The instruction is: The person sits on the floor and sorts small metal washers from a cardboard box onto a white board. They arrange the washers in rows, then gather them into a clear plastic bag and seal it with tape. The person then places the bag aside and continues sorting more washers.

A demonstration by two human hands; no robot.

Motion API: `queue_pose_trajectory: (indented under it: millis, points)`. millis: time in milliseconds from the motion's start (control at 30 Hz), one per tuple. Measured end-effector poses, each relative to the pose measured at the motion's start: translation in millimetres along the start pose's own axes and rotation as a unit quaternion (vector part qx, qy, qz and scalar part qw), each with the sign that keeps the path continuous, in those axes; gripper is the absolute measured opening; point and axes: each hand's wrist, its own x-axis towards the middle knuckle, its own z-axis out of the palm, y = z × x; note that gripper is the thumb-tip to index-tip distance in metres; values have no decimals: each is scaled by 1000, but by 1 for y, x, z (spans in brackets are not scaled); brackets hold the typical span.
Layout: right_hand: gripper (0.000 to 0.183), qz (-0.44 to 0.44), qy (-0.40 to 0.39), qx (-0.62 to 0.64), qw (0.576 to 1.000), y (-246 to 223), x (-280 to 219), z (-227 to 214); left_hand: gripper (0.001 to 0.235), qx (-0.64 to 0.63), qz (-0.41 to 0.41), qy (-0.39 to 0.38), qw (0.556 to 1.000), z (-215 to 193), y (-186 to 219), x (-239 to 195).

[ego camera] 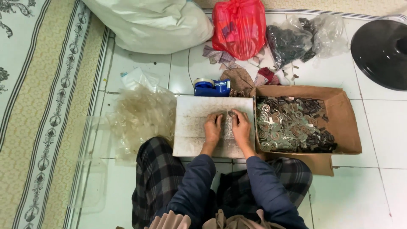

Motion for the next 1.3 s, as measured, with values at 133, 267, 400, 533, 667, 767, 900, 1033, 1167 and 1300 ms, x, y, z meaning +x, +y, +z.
queue_pose_trajectory:
  millis: [133, 267, 400, 533, 667, 767, 900, 1033, 1167, 1300]
  points:
    - [22, 30, -2, 16, 999, -2, 5, 18, 29, -27, 29, -12, 999, -22, 9, -1]
    - [26, 41, 15, -25, 999, 11, 12, 35, 29, -74, 6, -7, 997, -24, 11, 3]
    - [27, 106, 10, -19, 994, 9, 19, 44, 27, -66, -27, 1, 997, -18, 10, 16]
    - [28, 134, -19, -97, 986, 3, 21, 41, 21, -55, -28, 4, 998, -10, 0, 31]
    - [27, 179, -71, -165, 967, 9, 23, 43, 20, -60, -19, 13, 998, -11, -2, 32]
    - [31, 210, -108, -189, 953, 13, 23, 47, 19, -56, 18, 34, 998, -16, 4, 27]
    - [32, 213, -129, -205, 946, 15, 23, 49, 17, -47, 50, 49, 996, -16, 1, 23]
    - [30, 213, -121, -176, 953, 16, 24, 44, 17, -57, 63, 52, 995, -17, 0, 20]
    - [23, 197, -87, -23, 976, 10, 21, 31, 16, -63, 23, 36, 997, -17, 2, 17]
    - [21, 155, -73, 56, 984, -7, 13, 14, 16, -106, -24, 21, 994, -15, 21, 5]
